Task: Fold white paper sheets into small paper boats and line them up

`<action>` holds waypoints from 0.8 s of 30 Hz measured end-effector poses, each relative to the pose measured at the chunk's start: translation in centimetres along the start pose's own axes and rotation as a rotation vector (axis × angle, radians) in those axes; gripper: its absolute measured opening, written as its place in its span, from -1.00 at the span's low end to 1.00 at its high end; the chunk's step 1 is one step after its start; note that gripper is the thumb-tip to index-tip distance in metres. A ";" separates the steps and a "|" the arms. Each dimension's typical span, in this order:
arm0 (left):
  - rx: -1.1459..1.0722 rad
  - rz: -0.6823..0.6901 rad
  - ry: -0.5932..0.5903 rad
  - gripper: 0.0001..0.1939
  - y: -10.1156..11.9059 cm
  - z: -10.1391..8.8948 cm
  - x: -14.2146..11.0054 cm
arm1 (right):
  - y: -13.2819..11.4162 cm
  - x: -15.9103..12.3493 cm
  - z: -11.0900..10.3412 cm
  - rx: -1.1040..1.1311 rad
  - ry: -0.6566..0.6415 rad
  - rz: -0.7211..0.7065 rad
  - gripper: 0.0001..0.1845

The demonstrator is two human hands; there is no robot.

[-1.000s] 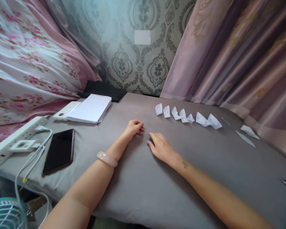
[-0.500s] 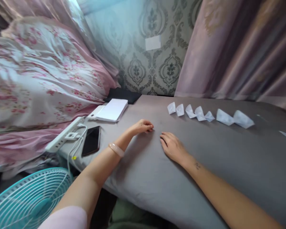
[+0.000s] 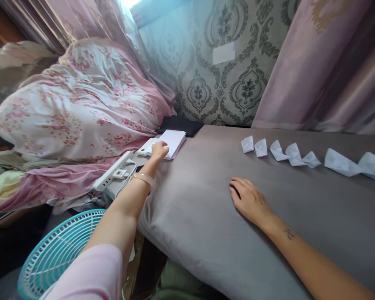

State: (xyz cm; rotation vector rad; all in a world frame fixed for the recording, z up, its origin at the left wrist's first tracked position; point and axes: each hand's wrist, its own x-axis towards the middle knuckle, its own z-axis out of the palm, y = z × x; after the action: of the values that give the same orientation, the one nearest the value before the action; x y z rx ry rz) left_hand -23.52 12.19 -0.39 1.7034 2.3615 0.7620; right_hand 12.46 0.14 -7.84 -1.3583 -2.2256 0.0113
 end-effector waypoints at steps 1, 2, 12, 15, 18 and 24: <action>0.022 -0.016 -0.004 -0.64 -0.5 -0.3 0.6 | 0.0 0.0 0.0 0.001 0.004 0.003 -0.66; 0.039 -0.026 -0.017 -0.61 -1.0 -0.5 1.0 | 0.1 0.1 0.1 0.003 0.008 0.004 -0.66; 0.114 0.059 -0.270 -0.49 -2.2 -1.1 1.6 | 0.5 0.2 0.3 0.023 0.023 -0.028 -0.70; 0.126 0.099 -0.349 -0.56 -2.5 -1.2 1.4 | 0.4 0.2 0.2 0.025 0.019 -0.025 -0.70; 0.128 0.117 -0.386 -0.53 -2.9 -1.3 1.5 | 0.4 0.2 0.2 0.020 0.019 -0.024 -0.70; 0.143 0.099 -0.401 -0.31 -3.9 -0.8 2.3 | 0.4 0.2 0.4 0.016 0.024 -0.025 -0.70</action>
State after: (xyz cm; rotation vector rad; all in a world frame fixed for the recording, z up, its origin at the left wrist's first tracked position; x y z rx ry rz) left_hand -27.98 13.12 -1.14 1.8338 2.1089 0.2335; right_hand 12.55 0.55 -8.17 -1.3158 -2.2176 0.0039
